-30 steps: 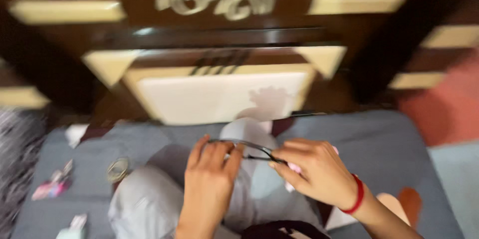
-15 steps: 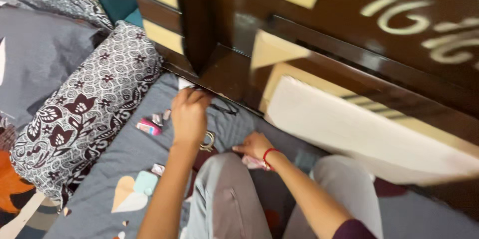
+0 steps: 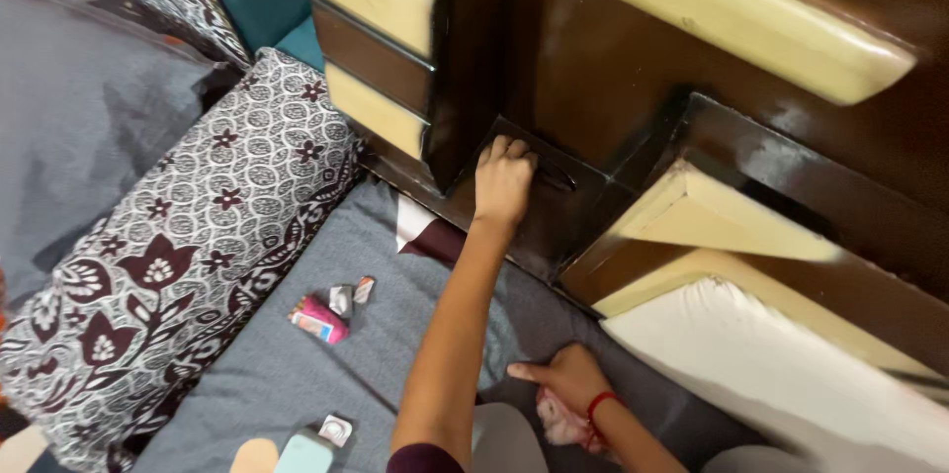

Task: The person wipes the sides and top of a dark wooden headboard and a wall with a pink cloth, then organizes personal items including bangles, a small box, and cosmetics on a bed.

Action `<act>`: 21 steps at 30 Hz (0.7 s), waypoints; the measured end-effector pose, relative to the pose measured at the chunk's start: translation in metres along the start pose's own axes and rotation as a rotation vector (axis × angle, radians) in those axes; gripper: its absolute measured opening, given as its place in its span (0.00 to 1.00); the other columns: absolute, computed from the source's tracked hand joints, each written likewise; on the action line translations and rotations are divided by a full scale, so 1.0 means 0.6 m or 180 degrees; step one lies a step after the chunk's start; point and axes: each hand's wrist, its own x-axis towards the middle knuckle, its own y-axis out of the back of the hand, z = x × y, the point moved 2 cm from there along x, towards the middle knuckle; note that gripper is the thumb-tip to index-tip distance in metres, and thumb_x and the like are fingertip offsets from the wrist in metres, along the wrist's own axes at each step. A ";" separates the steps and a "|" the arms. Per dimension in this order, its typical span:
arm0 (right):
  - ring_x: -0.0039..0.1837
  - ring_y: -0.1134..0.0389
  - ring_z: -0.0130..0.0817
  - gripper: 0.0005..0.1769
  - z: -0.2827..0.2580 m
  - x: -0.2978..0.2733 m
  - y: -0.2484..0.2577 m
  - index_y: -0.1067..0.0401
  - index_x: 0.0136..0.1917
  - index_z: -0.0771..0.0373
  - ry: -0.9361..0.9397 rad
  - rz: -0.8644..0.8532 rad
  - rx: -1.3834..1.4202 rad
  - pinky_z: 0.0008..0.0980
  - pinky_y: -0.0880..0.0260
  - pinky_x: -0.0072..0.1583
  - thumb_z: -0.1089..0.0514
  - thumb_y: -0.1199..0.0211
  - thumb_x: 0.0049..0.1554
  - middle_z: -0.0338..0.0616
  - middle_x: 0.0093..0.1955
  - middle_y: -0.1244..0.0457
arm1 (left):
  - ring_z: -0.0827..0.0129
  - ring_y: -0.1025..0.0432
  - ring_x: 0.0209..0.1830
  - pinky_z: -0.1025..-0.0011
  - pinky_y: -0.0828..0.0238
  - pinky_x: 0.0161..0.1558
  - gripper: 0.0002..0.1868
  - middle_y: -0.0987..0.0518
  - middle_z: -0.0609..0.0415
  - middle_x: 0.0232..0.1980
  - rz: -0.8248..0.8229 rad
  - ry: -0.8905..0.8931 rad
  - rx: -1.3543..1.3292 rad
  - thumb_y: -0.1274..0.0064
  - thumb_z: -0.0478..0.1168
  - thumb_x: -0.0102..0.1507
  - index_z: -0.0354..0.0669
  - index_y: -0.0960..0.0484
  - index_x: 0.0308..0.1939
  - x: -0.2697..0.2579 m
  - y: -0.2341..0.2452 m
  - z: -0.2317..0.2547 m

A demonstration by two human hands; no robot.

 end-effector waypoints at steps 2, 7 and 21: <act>0.18 0.50 0.31 0.33 0.004 0.006 0.002 0.42 0.20 0.57 -0.0217 -0.0134 0.0267 0.35 0.56 0.21 0.46 0.17 0.43 0.43 0.18 0.46 | 0.58 0.28 0.55 0.61 0.30 0.57 0.07 0.19 0.55 0.45 -0.0132 0.0052 0.0036 0.49 0.37 0.56 0.45 0.14 0.31 0.012 -0.023 -0.003; 0.23 0.37 0.35 0.32 0.007 0.045 0.009 0.33 0.20 0.69 0.0766 0.0333 -0.0989 0.39 0.40 0.27 0.45 0.17 0.43 0.51 0.21 0.38 | 0.57 0.29 0.57 0.61 0.30 0.59 0.07 0.19 0.53 0.45 -0.0117 -0.0171 0.0140 0.48 0.36 0.54 0.45 0.15 0.32 0.039 -0.051 -0.011; 0.23 0.34 0.37 0.30 0.000 0.038 0.008 0.30 0.21 0.69 0.0862 0.0385 -0.1058 0.38 0.35 0.28 0.44 0.18 0.41 0.51 0.21 0.36 | 0.50 0.30 0.63 0.56 0.32 0.64 0.12 0.23 0.45 0.58 0.0612 0.0018 -0.0604 0.44 0.32 0.58 0.36 0.19 0.46 -0.083 0.179 0.038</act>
